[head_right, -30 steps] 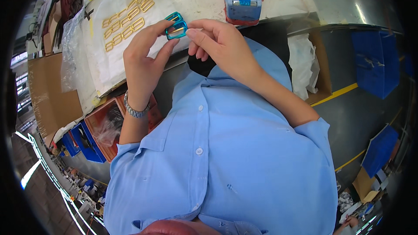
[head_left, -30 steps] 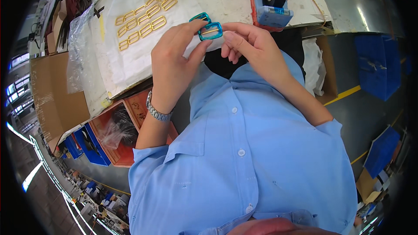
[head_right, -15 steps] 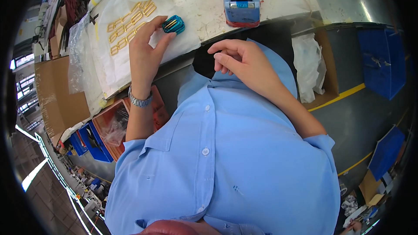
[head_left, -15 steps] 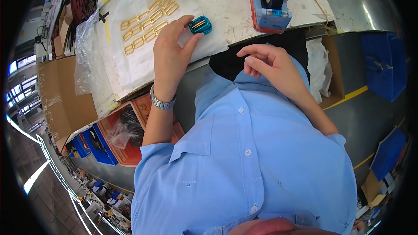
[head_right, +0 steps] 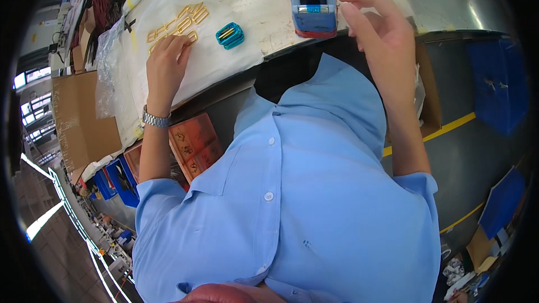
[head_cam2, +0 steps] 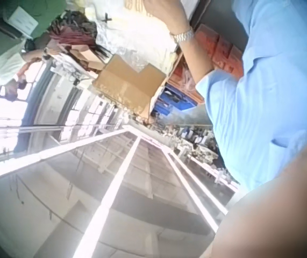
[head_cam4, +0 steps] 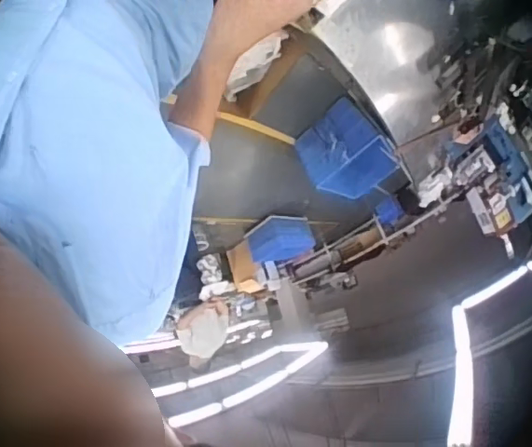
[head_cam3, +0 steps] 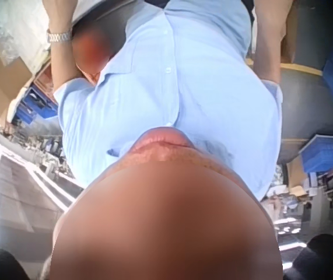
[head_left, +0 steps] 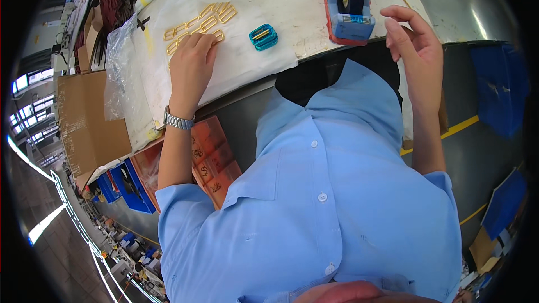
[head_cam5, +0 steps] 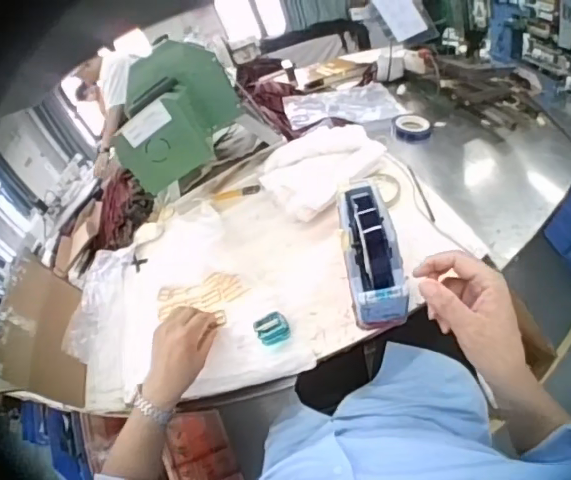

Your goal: Wrapping gold metal buckles with blue protective adhesive tape at a workbench.

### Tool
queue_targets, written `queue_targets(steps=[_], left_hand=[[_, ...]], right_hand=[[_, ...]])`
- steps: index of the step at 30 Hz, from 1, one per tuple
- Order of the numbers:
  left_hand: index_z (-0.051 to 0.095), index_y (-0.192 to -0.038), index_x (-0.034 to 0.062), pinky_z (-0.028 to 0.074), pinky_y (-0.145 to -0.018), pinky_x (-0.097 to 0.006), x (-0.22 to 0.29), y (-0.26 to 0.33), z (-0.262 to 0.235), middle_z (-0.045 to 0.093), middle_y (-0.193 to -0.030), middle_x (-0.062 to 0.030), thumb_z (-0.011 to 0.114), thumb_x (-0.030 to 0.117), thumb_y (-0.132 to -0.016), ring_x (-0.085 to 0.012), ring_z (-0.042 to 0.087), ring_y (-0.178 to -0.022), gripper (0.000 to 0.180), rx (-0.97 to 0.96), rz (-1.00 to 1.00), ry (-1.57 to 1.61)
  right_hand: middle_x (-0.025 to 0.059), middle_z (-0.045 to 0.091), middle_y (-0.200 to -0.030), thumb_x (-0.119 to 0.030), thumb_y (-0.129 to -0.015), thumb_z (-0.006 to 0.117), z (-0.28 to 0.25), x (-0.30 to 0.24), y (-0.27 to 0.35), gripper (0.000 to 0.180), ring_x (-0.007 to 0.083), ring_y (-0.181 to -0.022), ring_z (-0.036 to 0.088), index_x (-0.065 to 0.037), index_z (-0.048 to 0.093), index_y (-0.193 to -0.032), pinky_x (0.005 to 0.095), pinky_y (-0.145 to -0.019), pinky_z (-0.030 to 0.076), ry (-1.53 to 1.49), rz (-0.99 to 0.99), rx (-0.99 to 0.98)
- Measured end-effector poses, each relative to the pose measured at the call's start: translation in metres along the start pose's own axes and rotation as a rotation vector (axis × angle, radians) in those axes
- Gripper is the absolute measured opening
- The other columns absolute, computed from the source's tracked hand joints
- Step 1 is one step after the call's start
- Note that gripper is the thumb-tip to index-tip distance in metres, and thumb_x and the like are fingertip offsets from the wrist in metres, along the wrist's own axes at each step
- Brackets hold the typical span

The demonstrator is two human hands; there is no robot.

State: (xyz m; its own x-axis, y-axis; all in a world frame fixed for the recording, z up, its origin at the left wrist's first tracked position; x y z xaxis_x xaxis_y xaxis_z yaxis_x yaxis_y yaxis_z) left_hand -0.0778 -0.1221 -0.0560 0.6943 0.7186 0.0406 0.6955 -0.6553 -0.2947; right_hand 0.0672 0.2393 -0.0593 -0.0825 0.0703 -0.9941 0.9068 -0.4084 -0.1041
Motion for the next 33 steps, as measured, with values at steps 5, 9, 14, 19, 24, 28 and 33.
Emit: queue_targets(steps=[5,9,14,19,24,28,33], left_hand=[[0.069,-0.102,0.0062,0.056,-0.078,-0.045,0.004,-0.001,0.002,0.070,-0.097,-0.0096,0.075,0.005,-0.091,-0.0309,0.067,-0.091,0.013,-0.072,0.037,-0.071],[0.069,-0.101,0.0054,0.056,-0.078,-0.042,0.002,-0.009,0.003,0.069,-0.094,-0.0115,0.073,0.001,-0.090,-0.0301,0.066,-0.088,0.013,-0.063,0.061,-0.031],[0.072,-0.103,0.0019,0.056,-0.084,-0.032,0.013,-0.031,-0.033,0.076,-0.106,-0.0059,0.074,0.002,-0.098,-0.0166,0.069,-0.090,0.006,-0.032,-0.295,0.517],[0.073,-0.111,-0.0040,0.055,-0.100,-0.028,0.151,-0.084,-0.034,0.079,-0.120,-0.0086,0.073,0.002,-0.103,-0.0118,0.071,-0.108,0.010,-0.286,-0.123,1.586],[0.070,-0.119,-0.0062,0.060,-0.103,-0.038,0.158,-0.145,-0.008,0.078,-0.124,-0.0187,0.071,0.012,-0.107,-0.0224,0.077,-0.112,0.022,-0.198,0.045,1.401],[0.071,-0.121,-0.0065,0.062,-0.104,-0.039,0.154,-0.157,-0.011,0.079,-0.123,-0.0181,0.072,0.014,-0.107,-0.0236,0.078,-0.111,0.025,-0.224,0.044,1.410],[0.071,-0.122,-0.0046,0.062,-0.097,-0.036,0.148,-0.147,-0.012,0.078,-0.119,-0.0149,0.073,0.014,-0.107,-0.0205,0.077,-0.108,0.025,-0.226,-0.008,1.548]], right_hand=[[-0.0034,0.068,-0.096,-0.025,-0.103,0.078,0.019,0.024,-0.005,0.027,0.0022,-0.079,0.058,-0.003,0.074,-0.119,0.0194,-0.067,0.043,-0.054,0.110,-0.078],[-0.0027,0.066,-0.092,-0.027,-0.102,0.080,0.024,0.018,-0.008,0.027,0.0039,-0.075,0.058,-0.004,0.075,-0.115,0.0208,-0.068,0.047,0.014,0.086,-0.065],[-0.0031,0.059,-0.086,-0.029,-0.099,0.082,0.028,0.018,-0.012,0.029,0.0044,-0.074,0.056,-0.004,0.073,-0.110,0.0226,-0.069,0.046,0.182,-0.014,-0.011],[-0.0039,0.059,-0.086,-0.027,-0.099,0.082,0.025,0.024,-0.017,0.028,0.0034,-0.076,0.055,-0.004,0.072,-0.110,0.0218,-0.071,0.045,0.166,0.014,-0.034],[-0.0033,0.062,-0.084,-0.025,-0.098,0.083,0.028,0.025,-0.016,0.028,0.0042,-0.076,0.056,-0.004,0.073,-0.112,0.0235,-0.070,0.047,0.134,0.061,-0.024],[-0.0029,0.062,-0.086,-0.023,-0.097,0.083,0.030,0.025,-0.016,0.026,0.0041,-0.075,0.055,-0.003,0.074,-0.112,0.0242,-0.070,0.047,0.223,0.026,-0.020],[0.0049,0.064,-0.098,-0.014,-0.096,0.082,0.033,0.016,-0.016,0.020,0.0105,-0.081,0.065,0.003,0.075,-0.104,0.0277,-0.075,0.054,-0.012,0.032,-0.050]])
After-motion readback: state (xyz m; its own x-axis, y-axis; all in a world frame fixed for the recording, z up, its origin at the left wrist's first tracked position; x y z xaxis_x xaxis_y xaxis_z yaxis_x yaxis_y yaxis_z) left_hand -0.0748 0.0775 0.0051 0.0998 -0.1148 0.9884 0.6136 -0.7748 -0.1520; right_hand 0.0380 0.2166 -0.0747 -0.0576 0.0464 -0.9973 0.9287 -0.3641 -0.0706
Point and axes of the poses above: each hand's wrist, its own y-axis away from the middle knuckle, its own z-axis out of the palm, x = y × z, the point moved 7 cm from there along -y, towards the middle knuckle
